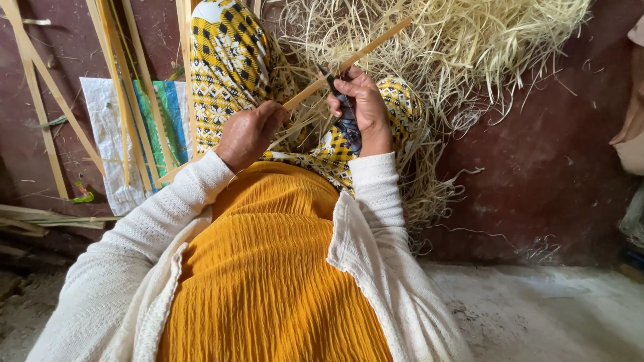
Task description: Shaving and thinning bamboo strips using a small knife while sitting on the floor to prepare material for weaving or decorative use.
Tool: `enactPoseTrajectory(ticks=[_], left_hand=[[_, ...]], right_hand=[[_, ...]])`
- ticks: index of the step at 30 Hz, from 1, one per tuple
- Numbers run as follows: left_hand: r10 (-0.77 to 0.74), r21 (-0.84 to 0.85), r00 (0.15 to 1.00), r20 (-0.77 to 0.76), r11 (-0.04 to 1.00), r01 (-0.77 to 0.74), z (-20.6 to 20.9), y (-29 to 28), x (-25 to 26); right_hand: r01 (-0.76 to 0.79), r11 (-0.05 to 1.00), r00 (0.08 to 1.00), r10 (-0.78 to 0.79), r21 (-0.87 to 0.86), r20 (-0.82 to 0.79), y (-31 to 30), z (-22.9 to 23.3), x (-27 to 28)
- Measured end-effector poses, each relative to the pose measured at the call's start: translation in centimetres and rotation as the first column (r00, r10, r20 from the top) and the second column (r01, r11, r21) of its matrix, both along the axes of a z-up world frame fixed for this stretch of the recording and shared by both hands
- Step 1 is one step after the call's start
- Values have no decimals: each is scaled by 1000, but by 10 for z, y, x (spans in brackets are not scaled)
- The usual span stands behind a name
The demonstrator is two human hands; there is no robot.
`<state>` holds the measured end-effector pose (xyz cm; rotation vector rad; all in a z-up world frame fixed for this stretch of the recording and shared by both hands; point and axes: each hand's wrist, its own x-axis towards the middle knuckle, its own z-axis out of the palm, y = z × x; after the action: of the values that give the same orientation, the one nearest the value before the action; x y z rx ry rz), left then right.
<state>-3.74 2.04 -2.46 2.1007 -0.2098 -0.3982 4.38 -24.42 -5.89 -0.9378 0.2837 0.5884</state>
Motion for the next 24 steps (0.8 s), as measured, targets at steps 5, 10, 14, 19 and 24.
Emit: enactPoseTrajectory(ticks=[5,10,14,19,24], left_hand=[[-5,-39,977,215,999,14,1,9,-5],[-12,-44,975,221,999,22,-1,19,-12],[-19,-58,985,172,998,30,12,31,-15],[-27,-3,985,170,1000,28,0,46,-21],[13,-37,996,86,999,-9,-21,66,-27]], right_hand=[[17,988,997,-5,151,-80,-13,0,6],[34,992,997,-26,121,-73,-26,-5,13],[39,993,999,-35,112,-39,-48,-22,28],[105,992,993,-101,71,-58,-65,-11,43],[266,954,961,-274,139,44,-122,-21,60]])
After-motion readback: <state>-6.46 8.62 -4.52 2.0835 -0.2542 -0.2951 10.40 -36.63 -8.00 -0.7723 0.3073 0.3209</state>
